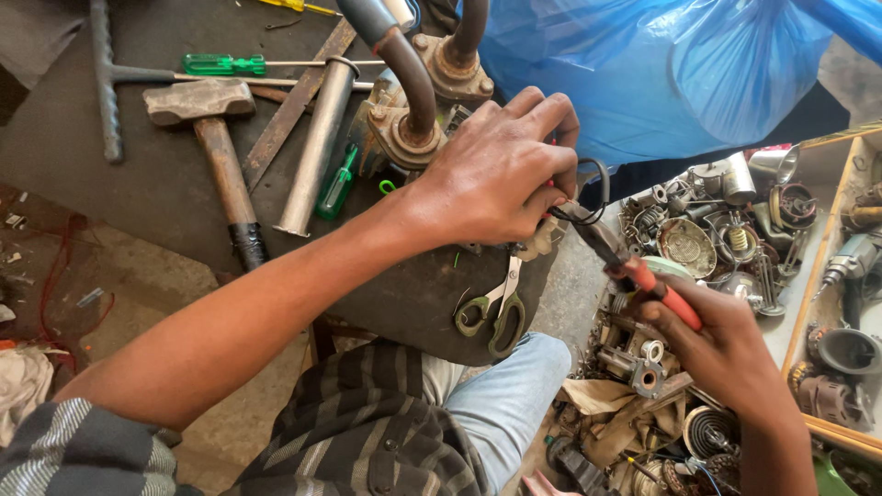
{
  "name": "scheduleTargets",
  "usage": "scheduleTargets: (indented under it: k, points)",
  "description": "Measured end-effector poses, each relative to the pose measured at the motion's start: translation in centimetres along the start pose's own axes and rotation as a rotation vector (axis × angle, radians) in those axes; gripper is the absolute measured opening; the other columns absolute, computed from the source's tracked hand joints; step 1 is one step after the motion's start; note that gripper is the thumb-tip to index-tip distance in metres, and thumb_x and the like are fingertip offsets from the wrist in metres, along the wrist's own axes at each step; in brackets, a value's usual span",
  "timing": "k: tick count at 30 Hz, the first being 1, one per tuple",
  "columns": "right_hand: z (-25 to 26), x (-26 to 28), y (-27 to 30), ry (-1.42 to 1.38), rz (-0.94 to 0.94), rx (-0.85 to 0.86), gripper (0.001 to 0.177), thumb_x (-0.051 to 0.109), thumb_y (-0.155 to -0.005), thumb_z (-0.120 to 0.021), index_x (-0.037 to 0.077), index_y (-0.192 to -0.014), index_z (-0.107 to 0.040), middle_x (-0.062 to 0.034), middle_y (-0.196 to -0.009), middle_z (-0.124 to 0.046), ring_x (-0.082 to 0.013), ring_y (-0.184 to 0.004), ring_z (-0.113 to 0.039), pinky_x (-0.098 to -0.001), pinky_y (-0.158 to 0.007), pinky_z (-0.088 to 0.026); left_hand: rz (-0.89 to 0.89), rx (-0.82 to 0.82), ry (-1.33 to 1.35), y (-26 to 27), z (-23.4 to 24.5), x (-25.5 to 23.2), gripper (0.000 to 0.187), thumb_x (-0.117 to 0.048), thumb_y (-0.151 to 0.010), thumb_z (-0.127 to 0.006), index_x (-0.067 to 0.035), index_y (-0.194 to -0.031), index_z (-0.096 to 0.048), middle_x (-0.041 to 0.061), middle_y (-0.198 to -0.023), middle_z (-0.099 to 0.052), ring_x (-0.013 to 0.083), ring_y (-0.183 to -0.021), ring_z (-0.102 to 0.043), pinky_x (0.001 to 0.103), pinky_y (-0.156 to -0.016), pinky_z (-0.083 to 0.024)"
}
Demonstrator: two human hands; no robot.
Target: The person uses pliers to strip and twist wires on a small red electrical component. They then use scissors to cut a rubber band and continue adjusting the wires by hand.
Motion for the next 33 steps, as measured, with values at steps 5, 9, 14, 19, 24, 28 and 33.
scheduleTargets:
  k: [5,9,14,19,24,28,33]
  points:
    - [-1.7,-3.8,0.9,-0.055,0.017,-0.018,0.037,0.028,-0.094,-0.064,0.007,-0.122,-0.074,-0.0076,-0.074,-0.071,-0.0152,-0.059,-0.057,-0.0322,-0.053,-0.044,0.014,0.015,0.027,0.0,0.3,0.0,0.005,-0.018,-0.078,-0.08,-0.016,-0.08,-0.076,0.004,-0.108,-0.056,0.0246,-0.109,-0.054,0.044,-0.083,-0.046]
    - [-5.7,-5.1,2.5,-0.437,0.098,-0.128,0.044,0.033,-0.102,-0.057,-0.001,-0.128,-0.065,-0.0104,-0.092,-0.075,-0.0144,-0.078,-0.07,-0.0295,-0.071,-0.057,0.031,0.066,0.037,-0.1,0.5,0.0,0.002,-0.019,-0.081,-0.077,-0.019,-0.082,-0.077,0.003,-0.11,-0.056,0.0243,-0.11,-0.054,0.046,-0.085,-0.044]
    - [-11.5,-3.3,3.7,-0.812,-0.05,-0.31,0.031,0.024,-0.106,-0.057,-0.007,-0.109,-0.062,-0.0184,-0.101,-0.076,-0.02,-0.076,-0.071,-0.0337,-0.068,-0.059,0.131,0.167,0.063,-0.7,0.3,0.0,0.009,-0.028,-0.082,-0.076,-0.023,-0.088,-0.08,0.003,-0.114,-0.056,0.0238,-0.113,-0.052,0.047,-0.091,-0.041]
    - [-15.0,0.8,4.0,-1.045,-0.025,-0.361,0.052,-0.003,-0.076,-0.073,0.005,-0.124,-0.055,-0.0094,-0.086,-0.065,-0.0136,-0.056,-0.06,-0.0285,-0.048,-0.05,0.174,0.282,0.021,-2.3,-0.2,0.4,0.012,-0.033,-0.079,-0.076,-0.025,-0.087,-0.082,0.002,-0.124,-0.054,0.0253,-0.12,-0.049,0.046,-0.099,-0.037]
    - [-15.7,3.1,4.9,-1.022,-0.072,-0.421,0.064,-0.006,-0.073,-0.074,0.007,-0.131,-0.05,-0.0078,-0.076,-0.059,-0.0105,-0.043,-0.049,-0.0255,-0.037,-0.04,0.175,0.325,-0.006,-2.4,-0.3,0.7,0.012,-0.033,-0.079,-0.076,-0.026,-0.087,-0.082,0.004,-0.128,-0.047,0.028,-0.12,-0.046,0.046,-0.099,-0.037]
    - [-15.8,2.5,4.2,-1.324,0.251,-0.457,0.061,-0.001,-0.079,-0.069,0.003,-0.137,-0.053,-0.0088,-0.101,-0.062,-0.0131,-0.068,-0.059,-0.0277,-0.051,-0.048,0.14,0.281,0.02,-1.9,-0.1,1.0,0.014,-0.032,-0.081,-0.076,-0.026,-0.092,-0.082,0.005,-0.13,-0.046,0.0291,-0.122,-0.046,0.045,-0.098,-0.039]
    - [-16.0,1.2,2.7,-1.36,0.048,-0.345,0.053,0.008,-0.084,-0.058,-0.006,-0.135,-0.06,-0.0128,-0.097,-0.067,-0.0207,-0.074,-0.066,-0.032,-0.064,-0.055,0.046,0.27,0.104,-1.8,-0.1,1.8,0.013,-0.029,-0.086,-0.08,-0.022,-0.096,-0.082,0.008,-0.13,-0.046,0.0312,-0.126,-0.046,0.047,-0.105,-0.037]
Point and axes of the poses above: each hand's wrist, its own y-axis away from the middle knuckle, its own z-axis out of the back of the hand, x = y × z, the point moved 1 cm from there along -y, towards the middle knuckle
